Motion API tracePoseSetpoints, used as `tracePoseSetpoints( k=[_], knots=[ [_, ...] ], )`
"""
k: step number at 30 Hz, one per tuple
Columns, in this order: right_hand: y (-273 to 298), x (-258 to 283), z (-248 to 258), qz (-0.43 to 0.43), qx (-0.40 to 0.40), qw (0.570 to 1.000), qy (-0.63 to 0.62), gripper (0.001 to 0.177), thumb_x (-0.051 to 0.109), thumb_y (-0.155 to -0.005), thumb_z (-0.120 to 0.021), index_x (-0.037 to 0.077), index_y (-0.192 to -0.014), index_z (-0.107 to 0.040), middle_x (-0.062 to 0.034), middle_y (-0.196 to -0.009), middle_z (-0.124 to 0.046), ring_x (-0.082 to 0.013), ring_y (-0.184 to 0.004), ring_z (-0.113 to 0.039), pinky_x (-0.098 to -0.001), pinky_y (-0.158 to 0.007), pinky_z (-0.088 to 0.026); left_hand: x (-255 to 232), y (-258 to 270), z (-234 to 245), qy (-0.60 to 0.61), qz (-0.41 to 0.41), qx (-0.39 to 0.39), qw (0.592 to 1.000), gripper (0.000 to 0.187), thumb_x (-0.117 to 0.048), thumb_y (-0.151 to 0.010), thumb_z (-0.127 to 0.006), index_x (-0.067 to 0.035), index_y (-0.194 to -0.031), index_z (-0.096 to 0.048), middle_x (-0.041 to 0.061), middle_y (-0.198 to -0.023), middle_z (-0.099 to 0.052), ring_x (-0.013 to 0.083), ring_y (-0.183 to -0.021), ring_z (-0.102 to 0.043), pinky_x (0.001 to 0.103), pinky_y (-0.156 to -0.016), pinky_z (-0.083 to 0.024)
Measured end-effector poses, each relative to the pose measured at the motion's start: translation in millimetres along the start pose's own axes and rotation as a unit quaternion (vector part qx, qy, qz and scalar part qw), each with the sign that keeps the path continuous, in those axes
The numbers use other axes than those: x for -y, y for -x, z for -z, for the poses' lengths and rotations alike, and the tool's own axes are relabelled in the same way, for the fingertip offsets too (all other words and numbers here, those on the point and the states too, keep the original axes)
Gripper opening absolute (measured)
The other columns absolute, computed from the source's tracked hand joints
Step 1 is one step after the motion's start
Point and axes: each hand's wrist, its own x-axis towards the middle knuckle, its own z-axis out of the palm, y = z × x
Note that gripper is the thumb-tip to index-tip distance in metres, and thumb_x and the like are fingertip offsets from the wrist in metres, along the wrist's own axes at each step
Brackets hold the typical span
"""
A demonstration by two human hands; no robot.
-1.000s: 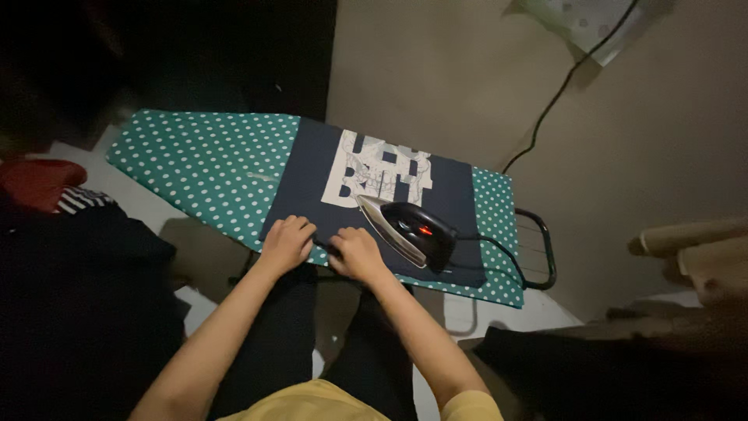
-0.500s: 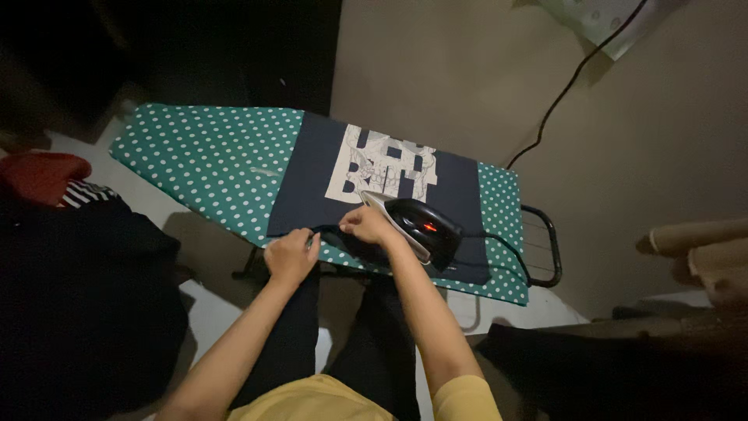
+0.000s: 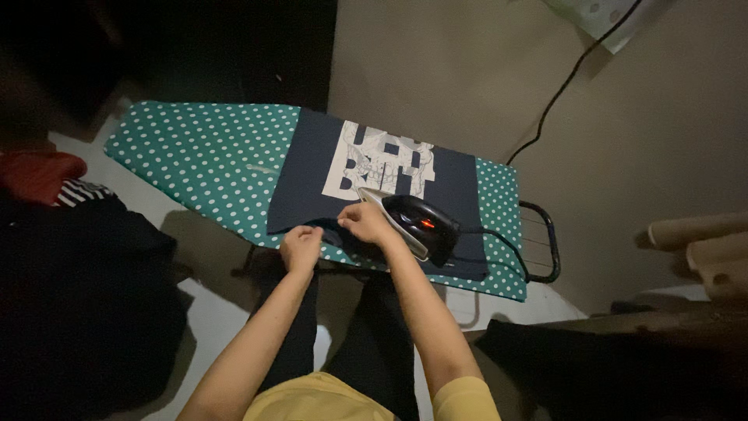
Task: The person picks up a dark-colored shirt from a pile on a bed and lays it flat on an ironing board. They use an iron to smooth out the front of the shirt, specifically targeting the printed design, before folding and ironing the sleeves and sides by hand and with the iron.
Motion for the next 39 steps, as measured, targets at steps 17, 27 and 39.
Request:
tracePoseSetpoints(
  k=[17,27,39],
  knots=[
    [84,61,108,-0.256,-0.199,0.875,0.359,0.077,0.082,-0.085,-0.051,0.012,-0.105,-0.077,-0.0187,-0.093,-0.077,-0.0365,-0.092,-0.074,-0.0486,-0.080,-0.056,25,-67,43,0.145,-0.134,-0.139,0.970,0.071,-0.003,-0.083,-0.086,-0.007,-0.136,-0.039,0.023,-0.114,-0.061,0.0223,-0.090,-0.063,0.034,-0.078,-0.052],
    [50,97,65,-0.115,-0.075,0.928,0.345,0.079,0.085,-0.076,-0.056,0.012,-0.096,-0.080,-0.0161,-0.082,-0.075,-0.0353,-0.084,-0.074,-0.0473,-0.073,-0.058,-15,-27,91,-0.085,-0.168,-0.143,0.972,0.041,-0.009,-0.086,-0.077,-0.006,-0.120,-0.054,0.006,-0.076,-0.067,0.0238,-0.071,-0.067,0.040,-0.071,-0.052],
    [-9,134,18,-0.085,-0.156,0.932,0.316,0.076,0.079,-0.079,-0.061,0.007,-0.093,-0.079,-0.0190,-0.080,-0.074,-0.0367,-0.076,-0.073,-0.0489,-0.064,-0.057,-23,-21,93,-0.276,-0.185,-0.164,0.929,0.025,-0.019,-0.088,-0.071,-0.011,-0.109,-0.061,0.007,-0.100,-0.067,0.0312,-0.093,-0.067,0.052,-0.075,-0.049]
  ],
)
